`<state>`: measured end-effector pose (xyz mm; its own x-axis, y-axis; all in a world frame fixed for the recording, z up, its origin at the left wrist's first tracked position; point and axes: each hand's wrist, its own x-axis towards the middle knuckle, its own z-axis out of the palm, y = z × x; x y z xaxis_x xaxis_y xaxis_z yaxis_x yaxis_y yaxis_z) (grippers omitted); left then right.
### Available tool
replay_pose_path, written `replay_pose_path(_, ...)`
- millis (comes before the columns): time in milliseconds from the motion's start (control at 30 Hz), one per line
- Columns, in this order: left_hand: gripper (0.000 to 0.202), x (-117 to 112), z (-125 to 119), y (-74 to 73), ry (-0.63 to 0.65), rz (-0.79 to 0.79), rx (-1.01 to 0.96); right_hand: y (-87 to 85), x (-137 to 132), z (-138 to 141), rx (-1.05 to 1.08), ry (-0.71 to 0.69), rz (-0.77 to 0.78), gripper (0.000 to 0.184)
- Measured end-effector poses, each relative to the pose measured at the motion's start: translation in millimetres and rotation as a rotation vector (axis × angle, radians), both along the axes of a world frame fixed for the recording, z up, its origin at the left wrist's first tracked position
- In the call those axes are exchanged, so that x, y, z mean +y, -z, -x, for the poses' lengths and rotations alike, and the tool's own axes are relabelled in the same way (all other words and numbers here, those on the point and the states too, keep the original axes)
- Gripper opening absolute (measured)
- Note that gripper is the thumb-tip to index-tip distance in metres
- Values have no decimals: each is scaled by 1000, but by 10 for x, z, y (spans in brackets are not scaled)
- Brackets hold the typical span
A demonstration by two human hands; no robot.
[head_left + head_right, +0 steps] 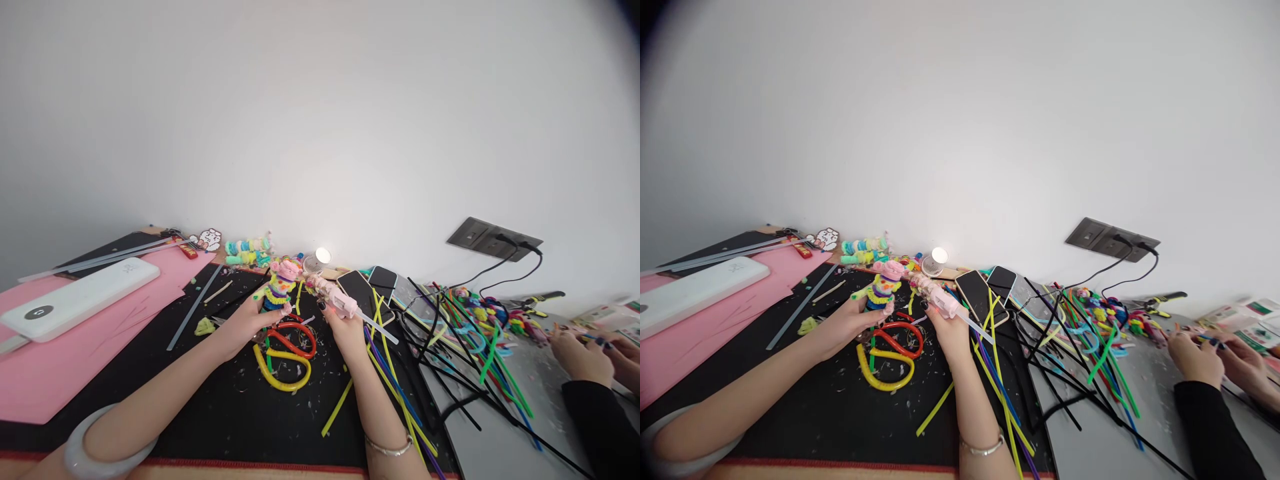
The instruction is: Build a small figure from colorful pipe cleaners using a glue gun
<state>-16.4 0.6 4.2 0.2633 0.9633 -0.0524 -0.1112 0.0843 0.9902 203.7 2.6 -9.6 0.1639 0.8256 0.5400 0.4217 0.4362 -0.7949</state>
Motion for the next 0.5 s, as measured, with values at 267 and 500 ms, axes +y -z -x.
replay_pose_path(267, 35, -13, 13, -10, 28, 37, 38, -22, -46, 35, 3, 33, 111, 20)
replay_pose_path(500, 36, -11, 8, -7, 37, 31, 23, -13, -48, 36, -13, 90, 114, 19)
